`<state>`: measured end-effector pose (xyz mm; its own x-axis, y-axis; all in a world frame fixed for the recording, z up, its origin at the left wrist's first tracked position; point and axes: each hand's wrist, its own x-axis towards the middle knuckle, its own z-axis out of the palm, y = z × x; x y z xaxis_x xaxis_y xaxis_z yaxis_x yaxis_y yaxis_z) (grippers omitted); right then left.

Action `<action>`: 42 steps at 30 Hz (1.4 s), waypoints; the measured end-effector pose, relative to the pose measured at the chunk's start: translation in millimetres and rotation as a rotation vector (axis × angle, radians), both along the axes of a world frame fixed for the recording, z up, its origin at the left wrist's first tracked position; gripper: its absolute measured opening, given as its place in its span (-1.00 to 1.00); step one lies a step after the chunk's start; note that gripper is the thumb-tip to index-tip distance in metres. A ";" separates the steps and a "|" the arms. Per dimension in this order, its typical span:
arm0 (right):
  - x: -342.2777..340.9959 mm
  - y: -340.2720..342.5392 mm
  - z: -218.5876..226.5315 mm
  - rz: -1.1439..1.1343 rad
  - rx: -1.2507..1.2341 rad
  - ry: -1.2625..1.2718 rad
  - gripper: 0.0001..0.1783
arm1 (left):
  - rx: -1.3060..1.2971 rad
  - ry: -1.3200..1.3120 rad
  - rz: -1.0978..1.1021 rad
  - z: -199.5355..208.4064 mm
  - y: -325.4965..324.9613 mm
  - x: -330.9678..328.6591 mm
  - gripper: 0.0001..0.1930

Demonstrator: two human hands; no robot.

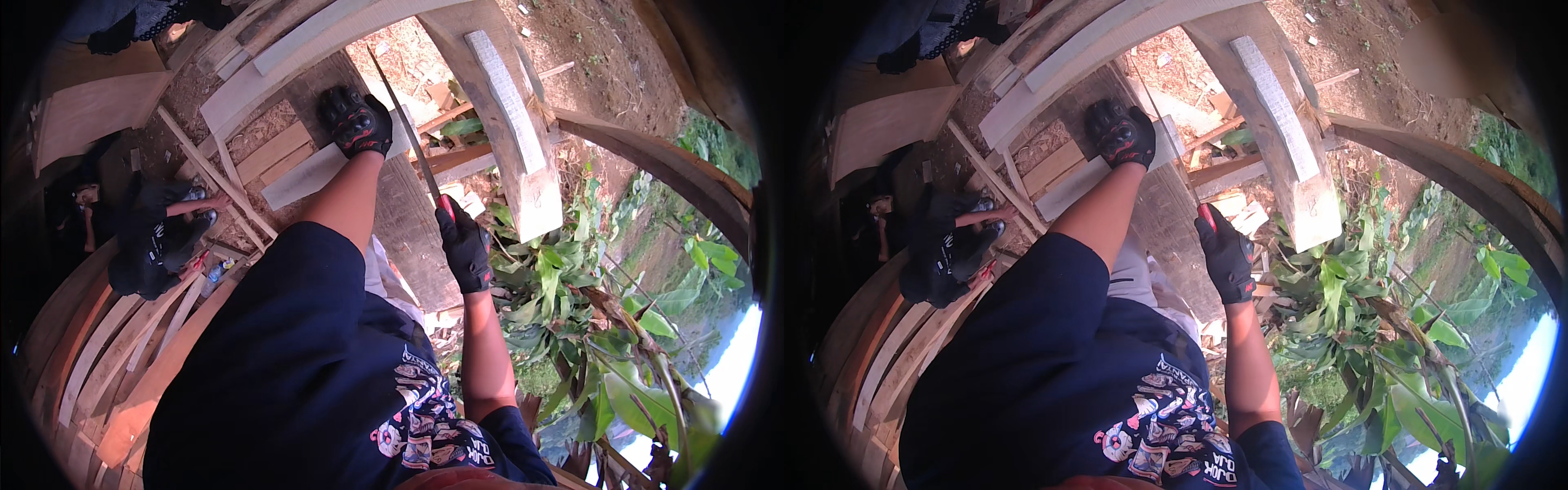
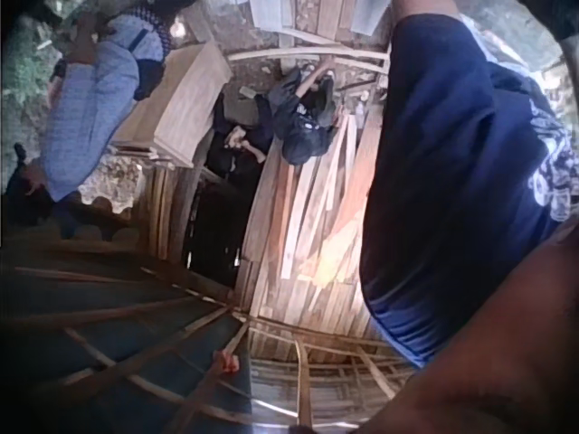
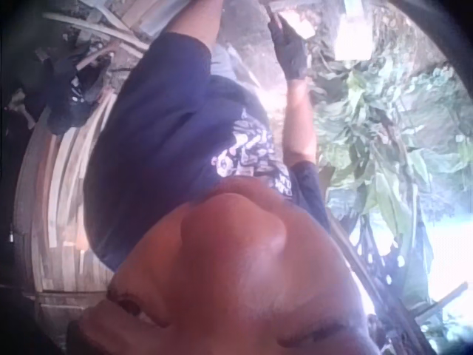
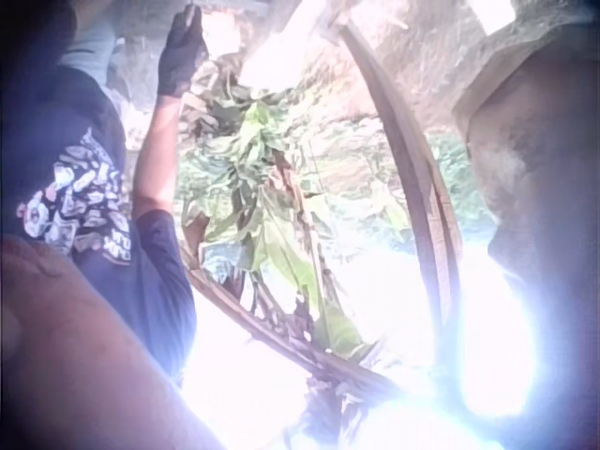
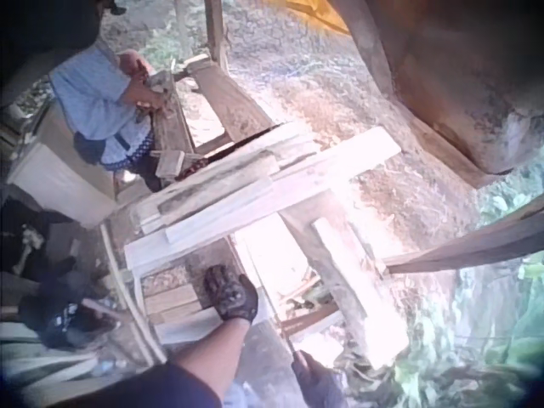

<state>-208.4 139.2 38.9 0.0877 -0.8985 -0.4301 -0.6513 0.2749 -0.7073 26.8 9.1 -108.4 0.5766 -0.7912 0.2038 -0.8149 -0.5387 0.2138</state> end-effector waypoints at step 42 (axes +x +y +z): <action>-78.8 76.9 -2.3 0.090 0.055 0.085 -0.48 | 0.139 0.142 0.109 10.5 6.9 13.4 -0.47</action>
<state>-287.2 216.1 36.5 0.1278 -0.8634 -0.4881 -0.7323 0.2497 -0.6335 40.3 16.0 -97.9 0.6750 -0.7378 0.0079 -0.7176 -0.6540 0.2394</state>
